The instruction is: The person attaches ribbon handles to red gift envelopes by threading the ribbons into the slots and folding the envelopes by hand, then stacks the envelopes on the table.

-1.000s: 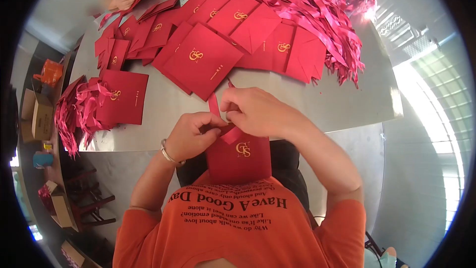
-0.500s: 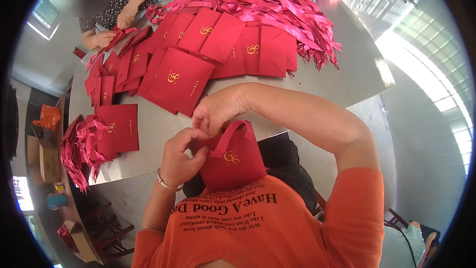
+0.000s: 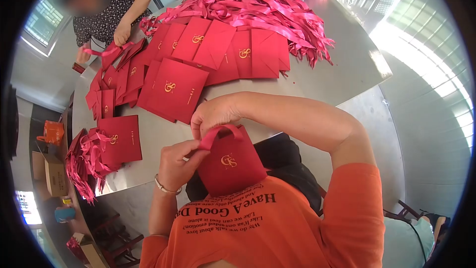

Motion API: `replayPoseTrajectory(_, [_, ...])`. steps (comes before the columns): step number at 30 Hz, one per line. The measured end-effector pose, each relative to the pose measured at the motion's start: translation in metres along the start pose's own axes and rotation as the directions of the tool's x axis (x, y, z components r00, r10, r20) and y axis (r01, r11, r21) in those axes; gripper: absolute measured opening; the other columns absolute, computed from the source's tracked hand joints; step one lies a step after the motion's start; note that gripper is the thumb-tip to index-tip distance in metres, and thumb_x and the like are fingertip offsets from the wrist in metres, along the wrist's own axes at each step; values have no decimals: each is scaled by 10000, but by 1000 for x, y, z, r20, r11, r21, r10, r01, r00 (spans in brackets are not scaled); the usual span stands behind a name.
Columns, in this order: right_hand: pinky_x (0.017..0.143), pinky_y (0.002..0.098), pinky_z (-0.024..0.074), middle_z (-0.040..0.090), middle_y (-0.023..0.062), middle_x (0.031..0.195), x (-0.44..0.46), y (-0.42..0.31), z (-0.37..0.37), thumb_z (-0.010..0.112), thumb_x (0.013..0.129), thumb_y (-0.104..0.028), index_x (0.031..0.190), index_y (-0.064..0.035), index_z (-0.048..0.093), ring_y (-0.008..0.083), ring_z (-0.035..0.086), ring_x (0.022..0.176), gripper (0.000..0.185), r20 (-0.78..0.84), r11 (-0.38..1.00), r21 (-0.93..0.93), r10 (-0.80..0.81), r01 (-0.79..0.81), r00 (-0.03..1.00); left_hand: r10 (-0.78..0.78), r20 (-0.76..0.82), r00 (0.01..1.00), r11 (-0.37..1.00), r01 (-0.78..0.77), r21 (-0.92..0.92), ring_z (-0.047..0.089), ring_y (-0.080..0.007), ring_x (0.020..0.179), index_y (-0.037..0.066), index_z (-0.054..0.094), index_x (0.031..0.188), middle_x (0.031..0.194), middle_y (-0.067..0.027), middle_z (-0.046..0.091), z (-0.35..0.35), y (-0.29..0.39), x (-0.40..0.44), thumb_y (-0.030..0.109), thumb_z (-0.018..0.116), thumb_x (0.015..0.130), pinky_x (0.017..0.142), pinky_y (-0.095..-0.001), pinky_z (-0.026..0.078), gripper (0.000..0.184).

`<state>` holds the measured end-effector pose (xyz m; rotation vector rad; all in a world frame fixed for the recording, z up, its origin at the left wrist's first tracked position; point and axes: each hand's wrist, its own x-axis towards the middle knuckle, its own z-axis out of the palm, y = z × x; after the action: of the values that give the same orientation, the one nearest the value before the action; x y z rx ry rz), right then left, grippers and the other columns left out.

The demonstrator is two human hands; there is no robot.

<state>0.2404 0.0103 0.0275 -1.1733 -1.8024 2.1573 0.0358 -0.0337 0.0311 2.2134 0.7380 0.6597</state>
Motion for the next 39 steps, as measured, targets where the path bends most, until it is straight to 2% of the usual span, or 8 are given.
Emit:
replayPoseTrajectory(7, [620, 239, 482, 680, 71, 821, -2, 1, 5, 721, 746, -16, 975, 9, 605, 109, 625, 731, 257, -169, 999, -34, -44, 39, 985, 109, -262, 959, 969, -45, 241, 623, -359, 637, 5, 534, 993, 815, -174, 639, 32, -18, -16, 4, 652, 797, 553, -404, 506, 229])
replayPoseTrajectory(10, [590, 243, 466, 666, 62, 786, -8, -1, 9, 729, 738, -16, 925, -5, 588, 99, 607, 697, 235, -229, 995, -86, -66, 47, 971, 95, -351, 932, 977, -19, 213, 614, -298, 575, 1, 506, 986, 749, -149, 617, 38, -24, -20, -30, 595, 830, 515, -357, 480, 183])
replayPoseTrajectory(19, [517, 250, 460, 639, 78, 780, -6, 4, 9, 671, 733, 32, 858, -7, 531, 111, 600, 648, 192, -311, 999, -14, -38, 35, 950, 293, -248, 923, 936, -224, 271, 642, -340, 707, 20, 498, 934, 876, -177, 655, 31, -28, -16, -68, 614, 740, 605, -395, 530, 242])
replayPoseTrajectory(24, [558, 251, 493, 626, 89, 827, -15, 9, 13, 658, 768, 24, 901, 0, 540, 113, 608, 675, 179, -434, 982, 46, -146, 184, 889, 183, -269, 945, 963, -118, 243, 649, -283, 683, 28, 458, 864, 947, -174, 671, 34, -29, -20, -82, 606, 719, 570, -326, 525, 235])
replayPoseTrajectory(28, [615, 236, 493, 623, 44, 818, -31, 21, 16, 660, 817, -4, 920, -4, 574, 90, 607, 715, 134, -573, 941, 8, -273, 338, 773, 196, -325, 925, 965, -123, 232, 647, -355, 718, 19, 458, 877, 912, -224, 642, 36, -30, -18, -72, 611, 702, 589, -388, 542, 250])
replayPoseTrajectory(33, [605, 215, 483, 616, 16, 786, -64, 36, 38, 698, 823, -29, 916, -6, 597, 68, 591, 685, 140, -687, 925, -49, -305, 377, 659, 195, -356, 914, 966, -116, 232, 635, -332, 698, 21, 450, 855, 912, -206, 626, 38, -30, -17, -75, 604, 678, 551, -366, 530, 253])
replayPoseTrajectory(35, [557, 211, 478, 620, 22, 771, -73, 41, 59, 755, 789, -64, 912, -4, 595, 67, 582, 639, 210, -780, 894, -346, -443, 285, 442, 176, -374, 910, 970, -95, 225, 630, -322, 694, 22, 447, 843, 899, -195, 620, 38, -31, -17, -80, 595, 666, 541, -360, 526, 252])
replayPoseTrajectory(39, [494, 246, 489, 621, 38, 732, -62, 44, 102, 834, 713, -151, 944, -23, 589, 92, 613, 583, 361, -864, 882, -468, -444, -55, 240, 198, -413, 889, 968, -109, 228, 625, -298, 694, 31, 432, 816, 874, -170, 611, 40, -34, -16, -77, 571, 647, 545, -339, 505, 245])
